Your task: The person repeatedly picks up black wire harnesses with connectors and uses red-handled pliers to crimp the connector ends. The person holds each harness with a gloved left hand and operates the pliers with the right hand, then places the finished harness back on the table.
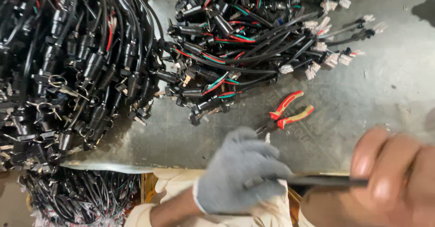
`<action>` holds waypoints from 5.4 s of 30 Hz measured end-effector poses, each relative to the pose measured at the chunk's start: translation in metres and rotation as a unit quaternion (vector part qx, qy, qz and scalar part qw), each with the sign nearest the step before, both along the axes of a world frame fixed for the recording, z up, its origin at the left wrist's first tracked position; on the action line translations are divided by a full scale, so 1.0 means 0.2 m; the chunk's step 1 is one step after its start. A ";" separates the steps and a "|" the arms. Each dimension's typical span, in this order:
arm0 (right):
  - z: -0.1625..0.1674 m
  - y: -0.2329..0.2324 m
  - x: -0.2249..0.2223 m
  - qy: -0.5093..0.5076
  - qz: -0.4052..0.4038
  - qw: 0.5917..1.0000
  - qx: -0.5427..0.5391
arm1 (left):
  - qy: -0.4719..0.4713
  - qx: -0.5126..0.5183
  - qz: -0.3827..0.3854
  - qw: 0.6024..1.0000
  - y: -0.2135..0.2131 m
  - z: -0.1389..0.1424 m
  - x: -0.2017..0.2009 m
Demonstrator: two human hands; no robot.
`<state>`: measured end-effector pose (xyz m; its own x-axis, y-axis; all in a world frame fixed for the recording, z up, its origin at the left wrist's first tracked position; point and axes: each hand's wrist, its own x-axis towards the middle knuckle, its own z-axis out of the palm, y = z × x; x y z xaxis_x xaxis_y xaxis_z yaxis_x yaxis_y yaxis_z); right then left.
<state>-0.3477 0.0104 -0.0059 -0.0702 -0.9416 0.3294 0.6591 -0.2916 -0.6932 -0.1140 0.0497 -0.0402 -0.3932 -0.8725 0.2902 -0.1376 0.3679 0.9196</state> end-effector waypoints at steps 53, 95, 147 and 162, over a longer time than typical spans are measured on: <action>-0.52 0.08 0.29 0.508 0.046 0.860 0.002 | 0.021 0.060 0.189 0.980 -0.02 -0.19 0.07; -0.47 -0.13 0.15 0.698 0.025 0.688 -0.197 | 0.237 0.259 0.081 0.933 -0.11 -0.32 0.17; -0.35 -0.04 0.28 0.717 -0.030 0.692 -0.079 | -0.099 -0.020 0.138 0.985 0.04 -0.18 0.07; -0.45 0.06 0.29 0.759 -0.077 0.646 0.010 | -0.296 -0.098 0.167 0.935 -0.01 -0.20 0.08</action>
